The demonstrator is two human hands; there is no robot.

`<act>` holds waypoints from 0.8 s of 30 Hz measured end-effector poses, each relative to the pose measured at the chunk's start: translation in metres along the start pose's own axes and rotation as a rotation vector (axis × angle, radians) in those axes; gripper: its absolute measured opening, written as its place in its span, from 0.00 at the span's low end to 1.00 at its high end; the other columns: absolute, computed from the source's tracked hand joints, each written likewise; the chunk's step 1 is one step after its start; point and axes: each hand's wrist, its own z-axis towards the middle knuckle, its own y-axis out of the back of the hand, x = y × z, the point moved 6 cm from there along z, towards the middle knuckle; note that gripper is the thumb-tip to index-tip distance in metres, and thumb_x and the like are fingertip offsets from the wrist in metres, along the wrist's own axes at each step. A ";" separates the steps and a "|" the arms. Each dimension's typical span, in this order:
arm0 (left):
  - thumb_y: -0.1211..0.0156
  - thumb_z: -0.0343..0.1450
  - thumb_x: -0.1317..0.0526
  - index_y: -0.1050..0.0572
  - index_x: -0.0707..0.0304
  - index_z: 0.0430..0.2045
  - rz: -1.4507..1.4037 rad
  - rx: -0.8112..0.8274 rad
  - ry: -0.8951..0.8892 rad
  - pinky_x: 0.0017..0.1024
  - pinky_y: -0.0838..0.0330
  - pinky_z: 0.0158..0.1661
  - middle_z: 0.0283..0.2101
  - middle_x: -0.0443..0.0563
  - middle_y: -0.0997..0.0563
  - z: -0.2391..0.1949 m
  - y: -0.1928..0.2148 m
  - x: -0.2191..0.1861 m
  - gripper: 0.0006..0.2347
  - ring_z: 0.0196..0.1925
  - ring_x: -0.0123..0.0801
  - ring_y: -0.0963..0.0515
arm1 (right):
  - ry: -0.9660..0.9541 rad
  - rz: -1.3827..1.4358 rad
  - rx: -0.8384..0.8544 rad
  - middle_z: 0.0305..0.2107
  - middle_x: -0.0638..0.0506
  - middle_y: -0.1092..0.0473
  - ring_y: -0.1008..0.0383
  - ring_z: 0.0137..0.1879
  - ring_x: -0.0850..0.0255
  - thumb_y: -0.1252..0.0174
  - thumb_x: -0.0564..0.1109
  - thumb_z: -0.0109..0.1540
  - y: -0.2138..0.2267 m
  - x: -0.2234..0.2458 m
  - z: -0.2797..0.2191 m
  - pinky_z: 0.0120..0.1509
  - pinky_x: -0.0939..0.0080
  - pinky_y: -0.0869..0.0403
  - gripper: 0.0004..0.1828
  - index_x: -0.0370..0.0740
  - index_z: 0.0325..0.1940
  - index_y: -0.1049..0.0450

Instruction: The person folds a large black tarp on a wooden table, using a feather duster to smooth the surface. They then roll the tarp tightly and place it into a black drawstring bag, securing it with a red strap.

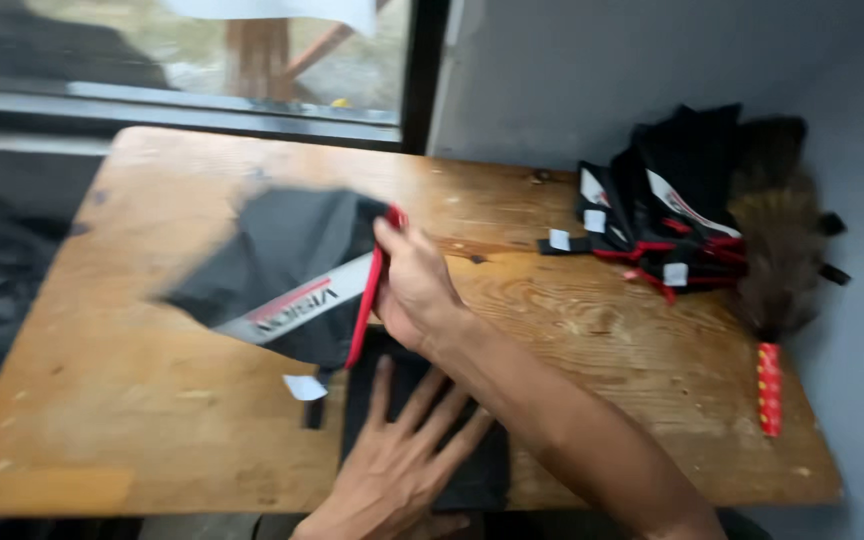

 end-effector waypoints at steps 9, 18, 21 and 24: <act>0.32 0.45 0.33 0.42 0.58 0.62 -0.223 -0.007 0.039 0.72 0.66 0.60 0.69 0.63 0.48 -0.015 0.023 0.004 0.51 0.72 0.55 0.53 | 0.214 -1.201 -0.147 0.53 0.48 0.31 0.26 0.53 0.62 0.37 0.50 0.52 0.063 0.065 -0.046 0.49 0.64 0.25 0.33 0.46 0.59 0.39; 0.50 0.55 0.28 0.37 0.67 0.59 -0.500 -0.241 0.188 0.68 0.69 0.61 0.64 0.55 0.35 -0.022 0.043 0.018 0.46 0.70 0.52 0.45 | 0.079 -1.775 -0.456 0.53 0.41 0.32 0.38 0.63 0.43 0.64 0.68 0.60 0.091 0.044 -0.163 0.61 0.50 0.39 0.33 0.46 0.57 0.34; 0.51 0.69 0.47 0.34 0.64 0.53 -0.426 -0.566 0.641 0.46 0.40 0.59 0.59 0.63 0.31 -0.051 0.044 0.038 0.23 0.62 0.50 0.31 | 0.239 -1.808 -0.504 0.31 0.34 0.33 0.35 0.45 0.34 0.60 0.62 0.65 0.100 0.042 -0.161 0.47 0.41 0.40 0.26 0.37 0.32 0.35; 0.52 0.70 0.47 0.39 0.70 0.57 -0.320 -0.330 0.974 0.47 0.36 0.45 0.58 0.61 0.32 -0.065 0.021 0.050 0.27 0.55 0.53 0.30 | 0.218 -1.655 -0.459 0.22 0.47 0.34 0.35 0.32 0.51 0.59 0.60 0.66 0.078 0.042 -0.170 0.41 0.53 0.38 0.24 0.40 0.26 0.39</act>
